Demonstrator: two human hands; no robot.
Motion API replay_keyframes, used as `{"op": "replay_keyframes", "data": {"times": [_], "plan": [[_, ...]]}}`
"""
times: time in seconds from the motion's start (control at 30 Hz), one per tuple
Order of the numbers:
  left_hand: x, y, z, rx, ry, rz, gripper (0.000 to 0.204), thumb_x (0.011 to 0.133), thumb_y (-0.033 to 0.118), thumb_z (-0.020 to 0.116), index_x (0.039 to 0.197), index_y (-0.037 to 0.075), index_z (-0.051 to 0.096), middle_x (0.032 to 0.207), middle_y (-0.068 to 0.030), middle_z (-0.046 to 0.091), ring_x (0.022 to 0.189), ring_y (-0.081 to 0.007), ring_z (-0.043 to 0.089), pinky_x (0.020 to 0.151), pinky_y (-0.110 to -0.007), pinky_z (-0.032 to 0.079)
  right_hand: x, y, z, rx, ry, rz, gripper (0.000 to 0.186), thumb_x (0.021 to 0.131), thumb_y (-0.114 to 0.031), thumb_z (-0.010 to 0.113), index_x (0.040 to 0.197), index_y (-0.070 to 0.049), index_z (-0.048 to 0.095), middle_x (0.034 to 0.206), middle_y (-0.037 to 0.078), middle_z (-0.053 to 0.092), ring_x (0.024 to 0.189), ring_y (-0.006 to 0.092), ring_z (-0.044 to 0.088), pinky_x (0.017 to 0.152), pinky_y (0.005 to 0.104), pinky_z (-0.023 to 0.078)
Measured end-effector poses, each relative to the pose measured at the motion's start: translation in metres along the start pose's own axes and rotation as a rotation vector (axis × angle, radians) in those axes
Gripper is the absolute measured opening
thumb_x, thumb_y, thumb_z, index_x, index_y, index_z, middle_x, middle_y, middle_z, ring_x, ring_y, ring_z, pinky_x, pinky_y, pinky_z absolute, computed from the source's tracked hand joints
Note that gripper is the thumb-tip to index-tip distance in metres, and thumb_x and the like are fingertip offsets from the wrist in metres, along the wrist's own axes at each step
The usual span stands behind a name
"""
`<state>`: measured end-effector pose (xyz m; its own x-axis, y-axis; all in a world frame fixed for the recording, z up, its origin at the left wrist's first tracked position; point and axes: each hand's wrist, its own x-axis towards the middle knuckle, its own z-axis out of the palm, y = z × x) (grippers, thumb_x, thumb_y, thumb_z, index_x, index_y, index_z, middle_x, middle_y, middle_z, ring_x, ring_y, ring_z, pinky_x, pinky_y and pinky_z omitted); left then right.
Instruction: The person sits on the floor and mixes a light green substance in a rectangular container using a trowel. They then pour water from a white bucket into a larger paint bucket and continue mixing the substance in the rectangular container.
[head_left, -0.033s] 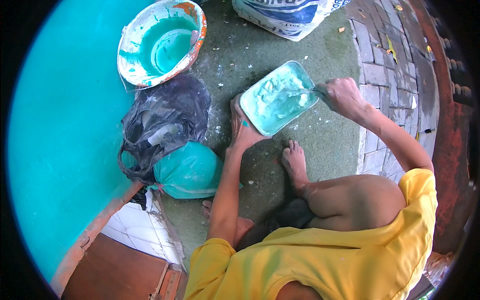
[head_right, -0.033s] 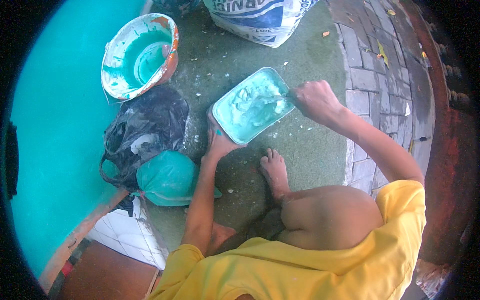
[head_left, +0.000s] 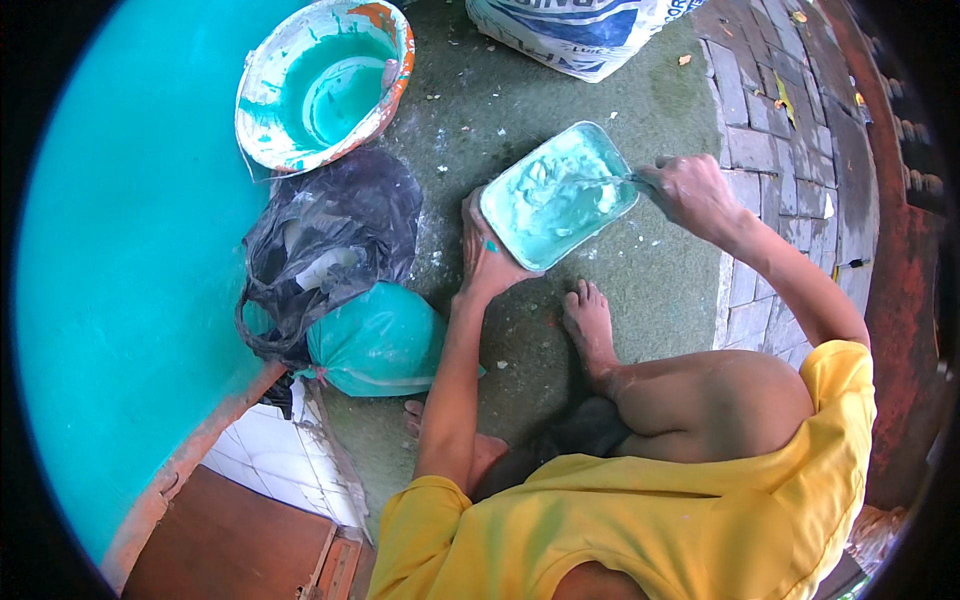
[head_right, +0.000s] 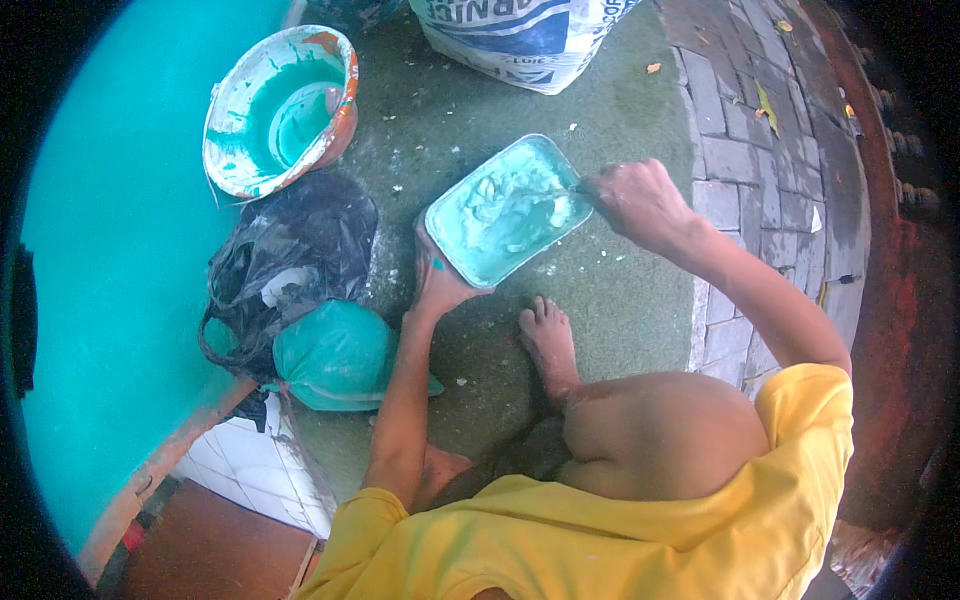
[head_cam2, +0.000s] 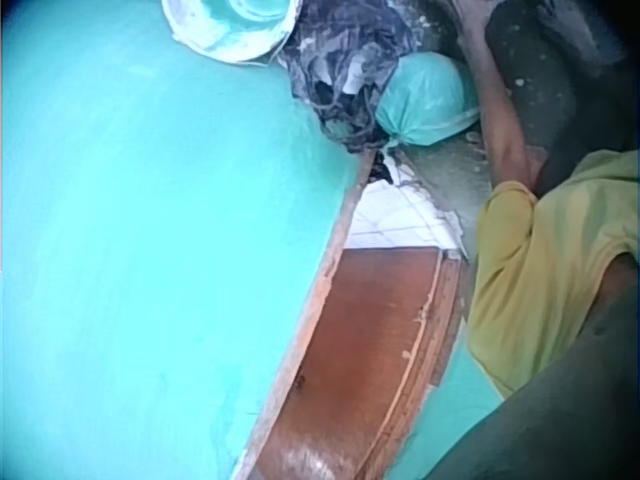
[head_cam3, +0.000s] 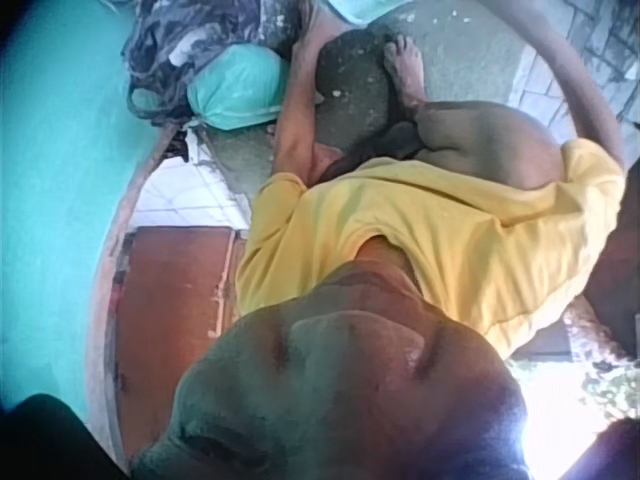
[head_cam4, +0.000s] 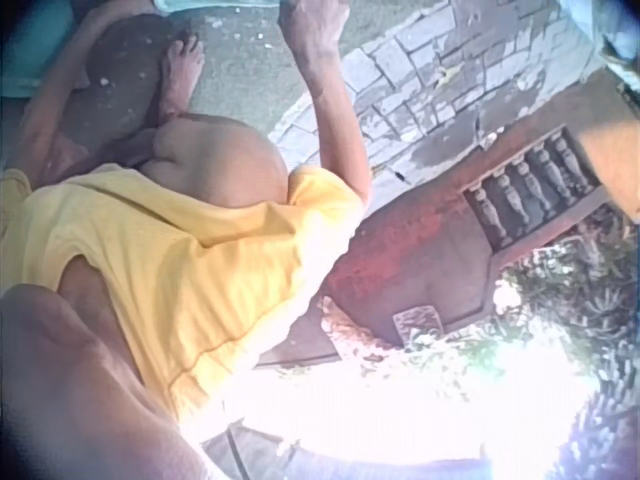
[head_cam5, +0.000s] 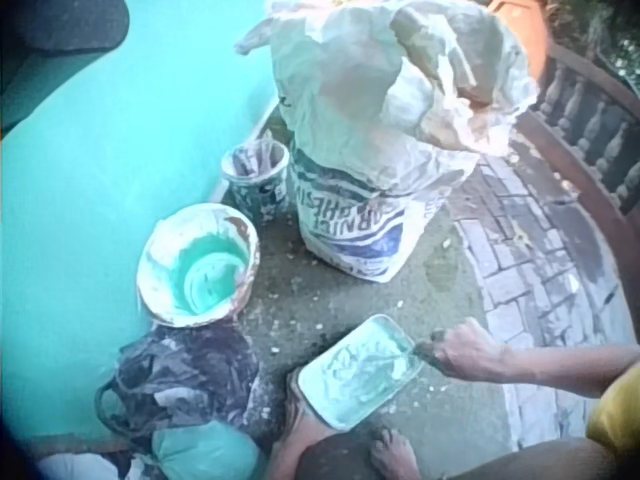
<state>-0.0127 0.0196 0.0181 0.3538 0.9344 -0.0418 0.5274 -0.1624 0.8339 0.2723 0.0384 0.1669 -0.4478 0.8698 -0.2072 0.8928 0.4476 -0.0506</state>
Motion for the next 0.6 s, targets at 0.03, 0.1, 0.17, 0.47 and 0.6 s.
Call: {"op": "replay_keyframes", "data": {"times": [0.03, 0.1, 0.17, 0.47, 0.6], "plan": [[0.0, 0.0, -0.001, -0.004, -0.005, -0.015, 0.127, 0.038, 0.024, 0.092, 0.135, 0.002, 0.012, 0.128, -0.0227, 0.032, 0.12, -0.0402, 0.035, 0.102, -0.05, 0.033, 0.0, -0.001, -0.009, -0.025, -0.012, -0.007, 0.013, 0.083, -0.015, 0.058, 0.093, -0.009, 0.064, 0.07, 0.009, 0.059, 0.064, 0.0263, 0.062, 0.052, 0.0389, 0.049], [0.002, 0.003, -0.004, -0.017, -0.022, -0.041, 0.128, 0.038, 0.025, 0.092, 0.135, 0.001, 0.012, 0.128, -0.0228, 0.032, 0.12, -0.0401, 0.035, 0.102, -0.049, 0.033, 0.001, -0.002, -0.028, -0.079, -0.035, -0.019, 0.023, 0.086, -0.019, 0.057, 0.105, -0.009, 0.064, 0.073, 0.008, 0.055, 0.072, 0.0241, 0.06, 0.058, 0.0386, 0.048], [0.004, 0.01, -0.005, -0.019, -0.036, -0.058, 0.128, 0.038, 0.026, 0.092, 0.134, 0.0, 0.012, 0.129, -0.0232, 0.031, 0.121, -0.0403, 0.035, 0.103, -0.049, 0.032, 0.009, 0.004, -0.031, -0.142, 0.083, -0.139, 0.025, 0.085, -0.018, 0.056, 0.107, -0.009, 0.063, 0.077, 0.008, 0.056, 0.077, 0.0231, 0.059, 0.062, 0.0375, 0.048], [0.014, 0.029, -0.011, 0.037, -0.005, 0.014, 0.125, 0.039, 0.026, 0.091, 0.134, 0.0, 0.014, 0.129, -0.0243, 0.031, 0.122, -0.0398, 0.033, 0.104, -0.05, 0.031, 0.015, 0.031, 0.021, -0.285, -0.111, -0.122, 0.017, 0.085, -0.01, 0.054, 0.098, -0.001, 0.059, 0.08, 0.012, 0.061, 0.076, 0.0248, 0.064, 0.064, 0.0365, 0.051], [0.015, 0.026, -0.012, 0.024, 0.003, 0.012, 0.124, 0.038, 0.027, 0.091, 0.133, 0.0, 0.015, 0.128, -0.0238, 0.032, 0.122, -0.0395, 0.033, 0.103, -0.049, 0.032, 0.013, 0.033, 0.015, -0.136, -0.212, -0.055, 0.013, 0.083, -0.011, 0.057, 0.086, 0.001, 0.061, 0.07, 0.013, 0.061, 0.069, 0.0279, 0.065, 0.059, 0.0402, 0.051]]}}
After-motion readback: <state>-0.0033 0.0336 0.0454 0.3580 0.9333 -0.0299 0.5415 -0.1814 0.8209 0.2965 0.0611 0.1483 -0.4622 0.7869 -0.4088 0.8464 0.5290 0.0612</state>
